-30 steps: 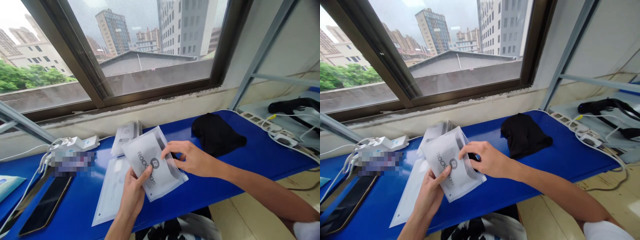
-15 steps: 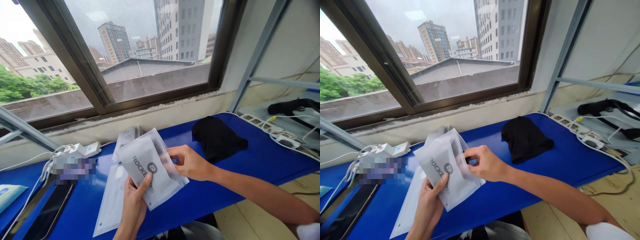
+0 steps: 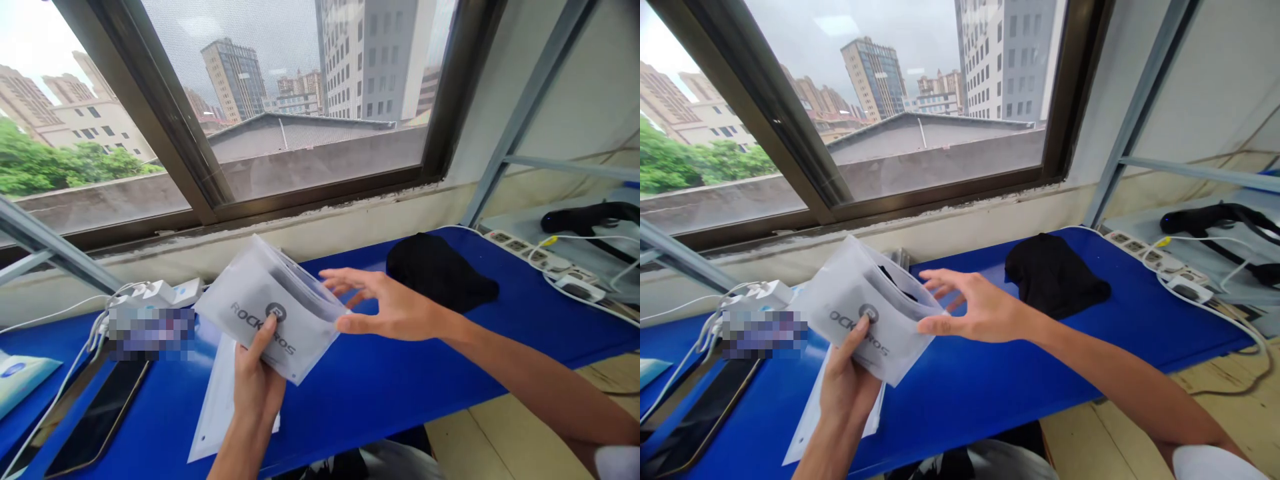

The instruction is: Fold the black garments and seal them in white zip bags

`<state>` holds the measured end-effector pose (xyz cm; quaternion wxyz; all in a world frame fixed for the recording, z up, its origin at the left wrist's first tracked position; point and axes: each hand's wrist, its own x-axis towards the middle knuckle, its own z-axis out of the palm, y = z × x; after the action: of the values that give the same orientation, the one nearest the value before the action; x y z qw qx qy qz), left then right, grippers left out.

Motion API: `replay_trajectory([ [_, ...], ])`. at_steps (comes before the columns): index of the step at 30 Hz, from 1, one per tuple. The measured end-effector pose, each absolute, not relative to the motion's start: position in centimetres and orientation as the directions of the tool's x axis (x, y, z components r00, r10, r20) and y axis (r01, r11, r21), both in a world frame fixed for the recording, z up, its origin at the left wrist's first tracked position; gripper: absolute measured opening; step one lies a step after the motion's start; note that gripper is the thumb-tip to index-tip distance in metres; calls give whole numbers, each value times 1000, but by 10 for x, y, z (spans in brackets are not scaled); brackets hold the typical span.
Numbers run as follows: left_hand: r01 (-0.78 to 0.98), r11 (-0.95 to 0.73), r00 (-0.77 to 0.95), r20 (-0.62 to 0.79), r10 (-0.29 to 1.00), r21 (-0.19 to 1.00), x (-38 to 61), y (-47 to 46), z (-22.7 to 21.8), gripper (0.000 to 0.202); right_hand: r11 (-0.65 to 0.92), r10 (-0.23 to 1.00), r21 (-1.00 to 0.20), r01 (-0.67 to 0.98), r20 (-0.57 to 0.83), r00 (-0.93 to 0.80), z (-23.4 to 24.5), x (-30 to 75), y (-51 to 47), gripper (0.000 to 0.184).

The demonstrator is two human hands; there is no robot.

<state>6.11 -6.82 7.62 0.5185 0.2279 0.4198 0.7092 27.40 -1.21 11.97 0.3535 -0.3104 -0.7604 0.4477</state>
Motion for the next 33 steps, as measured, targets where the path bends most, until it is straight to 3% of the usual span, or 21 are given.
replay_trajectory([
  [3,-525,-146,-345,-53,937,839,56,-54,84,47,329,849,-936,127,234,-474,118,264,3,47],
  [7,-443,-267,-375,94,922,856,16,-29,113,41,404,871,-915,7,383,-307,137,267,30,32],
  [8,-361,-356,-424,188,886,862,6,-24,124,42,464,853,-886,28,438,-283,144,268,35,29],
  [10,29,-546,-456,497,738,837,-5,-18,147,50,601,787,-790,124,557,-263,156,266,39,20],
  [12,460,-615,-191,748,636,641,1,-13,167,51,702,710,-679,212,645,-283,163,260,37,12],
  [14,624,-647,196,713,673,439,20,-7,180,33,755,656,-603,258,700,-282,164,252,34,8],
  [15,632,-662,312,650,693,403,31,-2,184,23,763,645,-588,268,718,-259,164,249,32,9],
  [17,612,-662,369,585,722,432,50,8,186,11,749,659,-613,252,729,-186,161,247,32,18],
  [19,553,-644,279,611,741,528,60,18,184,10,713,699,-677,181,704,-126,160,251,36,27],
  [21,480,-633,157,651,743,607,62,24,179,7,691,723,-713,121,680,-119,161,256,41,25],
  [25,377,-657,103,675,730,653,59,25,172,10,758,651,-623,191,739,-175,165,261,45,17],
  [29,384,-722,107,748,655,576,65,19,173,11,819,565,-494,292,783,-260,164,252,35,17],
  [33,517,-759,202,805,558,396,65,15,178,8,845,496,-421,328,848,-188,163,249,32,18],
])
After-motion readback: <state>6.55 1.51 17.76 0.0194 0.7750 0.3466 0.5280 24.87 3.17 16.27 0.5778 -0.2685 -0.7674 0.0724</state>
